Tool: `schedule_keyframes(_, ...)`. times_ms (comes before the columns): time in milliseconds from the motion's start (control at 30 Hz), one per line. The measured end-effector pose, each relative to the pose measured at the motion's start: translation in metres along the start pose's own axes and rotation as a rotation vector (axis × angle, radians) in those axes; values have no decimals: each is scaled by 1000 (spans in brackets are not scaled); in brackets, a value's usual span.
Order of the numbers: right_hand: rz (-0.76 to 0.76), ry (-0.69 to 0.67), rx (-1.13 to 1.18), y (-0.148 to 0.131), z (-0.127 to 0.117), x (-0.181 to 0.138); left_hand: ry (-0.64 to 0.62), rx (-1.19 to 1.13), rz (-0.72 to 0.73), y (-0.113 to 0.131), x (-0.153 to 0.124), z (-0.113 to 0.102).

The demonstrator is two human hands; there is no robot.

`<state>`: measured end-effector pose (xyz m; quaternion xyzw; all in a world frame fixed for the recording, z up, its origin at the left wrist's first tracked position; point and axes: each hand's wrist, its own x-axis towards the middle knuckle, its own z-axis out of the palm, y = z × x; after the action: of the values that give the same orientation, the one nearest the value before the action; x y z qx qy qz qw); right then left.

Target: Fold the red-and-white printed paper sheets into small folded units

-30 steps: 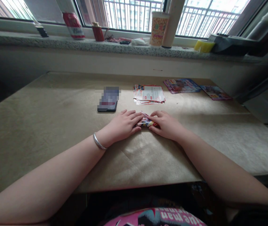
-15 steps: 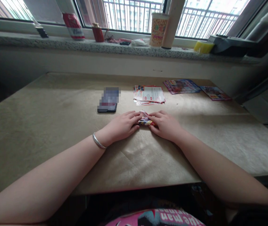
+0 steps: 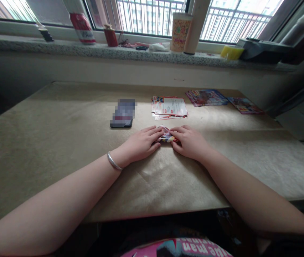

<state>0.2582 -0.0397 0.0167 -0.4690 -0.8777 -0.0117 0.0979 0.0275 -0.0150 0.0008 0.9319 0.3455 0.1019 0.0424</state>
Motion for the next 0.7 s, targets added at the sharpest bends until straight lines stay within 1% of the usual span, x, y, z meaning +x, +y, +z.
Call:
schedule_keyframes(500, 1, 9, 5, -1, 0, -1, -6, -25, -4, 1, 1, 1)
schedule_keyframes(567, -20, 29, 24, -1, 0, -2, -3, -25, -7, 1, 1, 1)
schedule_keyframes(700, -140, 50, 97, 1, 3, -2, -16, -29, -5, 1, 0, 2)
